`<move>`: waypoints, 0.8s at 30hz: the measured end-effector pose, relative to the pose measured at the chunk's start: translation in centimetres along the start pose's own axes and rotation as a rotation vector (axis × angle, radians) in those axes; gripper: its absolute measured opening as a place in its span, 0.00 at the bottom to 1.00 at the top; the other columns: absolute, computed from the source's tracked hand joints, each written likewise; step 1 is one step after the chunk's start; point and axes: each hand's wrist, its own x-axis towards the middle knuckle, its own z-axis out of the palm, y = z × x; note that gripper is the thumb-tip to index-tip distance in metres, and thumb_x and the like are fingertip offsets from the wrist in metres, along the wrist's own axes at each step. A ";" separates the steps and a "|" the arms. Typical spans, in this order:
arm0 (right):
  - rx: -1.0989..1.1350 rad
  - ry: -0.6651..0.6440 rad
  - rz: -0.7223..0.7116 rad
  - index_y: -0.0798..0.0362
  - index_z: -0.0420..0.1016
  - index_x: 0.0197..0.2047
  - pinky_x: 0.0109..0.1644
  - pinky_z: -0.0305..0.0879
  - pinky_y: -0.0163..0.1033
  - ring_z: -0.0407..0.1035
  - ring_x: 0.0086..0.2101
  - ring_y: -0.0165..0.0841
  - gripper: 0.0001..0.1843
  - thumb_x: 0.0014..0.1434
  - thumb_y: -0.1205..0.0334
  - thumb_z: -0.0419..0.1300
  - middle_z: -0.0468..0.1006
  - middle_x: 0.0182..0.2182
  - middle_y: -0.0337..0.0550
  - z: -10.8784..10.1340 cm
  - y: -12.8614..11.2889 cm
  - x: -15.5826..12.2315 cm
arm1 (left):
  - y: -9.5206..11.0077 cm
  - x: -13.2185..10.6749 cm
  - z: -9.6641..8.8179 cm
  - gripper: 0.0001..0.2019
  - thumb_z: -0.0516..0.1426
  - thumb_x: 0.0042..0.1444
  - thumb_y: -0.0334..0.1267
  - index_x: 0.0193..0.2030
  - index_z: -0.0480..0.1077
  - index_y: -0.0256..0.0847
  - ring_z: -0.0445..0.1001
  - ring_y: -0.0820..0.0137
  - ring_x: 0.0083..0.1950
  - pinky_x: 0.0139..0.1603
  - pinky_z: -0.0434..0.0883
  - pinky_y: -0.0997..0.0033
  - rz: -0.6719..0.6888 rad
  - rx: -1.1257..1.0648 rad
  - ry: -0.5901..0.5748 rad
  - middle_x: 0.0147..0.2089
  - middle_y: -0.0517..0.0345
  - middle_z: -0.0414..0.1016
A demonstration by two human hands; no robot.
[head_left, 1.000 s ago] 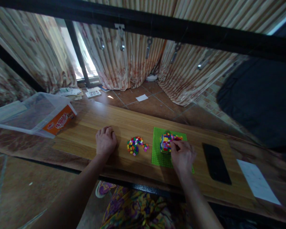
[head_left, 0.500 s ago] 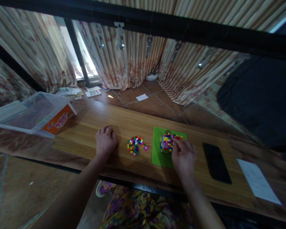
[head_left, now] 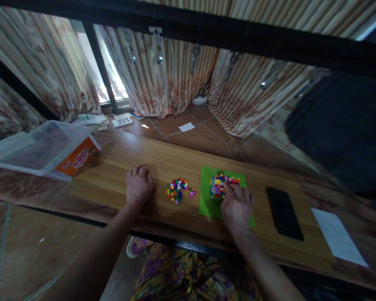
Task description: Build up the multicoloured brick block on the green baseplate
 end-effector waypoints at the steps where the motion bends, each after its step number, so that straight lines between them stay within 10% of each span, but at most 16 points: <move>1: -0.010 -0.014 -0.004 0.55 0.77 0.50 0.43 0.53 0.45 0.65 0.41 0.42 0.18 0.61 0.71 0.52 0.78 0.42 0.50 -0.1 0.0 0.0 | 0.0 0.0 0.0 0.14 0.49 0.60 0.37 0.46 0.73 0.38 0.69 0.53 0.52 0.54 0.64 0.53 0.000 0.001 0.000 0.52 0.45 0.74; 15: 0.477 0.140 0.176 0.55 0.76 0.49 0.50 0.63 0.47 0.70 0.44 0.40 0.16 0.66 0.63 0.50 0.80 0.43 0.50 -1.1 -1.4 -1.3 | 0.3 0.1 -0.5 0.13 0.49 0.58 0.36 0.45 0.72 0.38 0.69 0.53 0.52 0.54 0.64 0.52 -0.014 -0.021 -0.014 0.51 0.44 0.74; 24: 0.629 -0.066 -0.005 0.51 0.77 0.43 0.48 0.62 0.43 0.69 0.41 0.37 0.12 0.65 0.63 0.53 0.80 0.38 0.45 0.2 -6.4 -3.2 | 0.2 0.0 -0.3 0.14 0.49 0.59 0.36 0.46 0.72 0.38 0.68 0.53 0.53 0.55 0.64 0.52 -0.021 -0.023 -0.029 0.52 0.43 0.73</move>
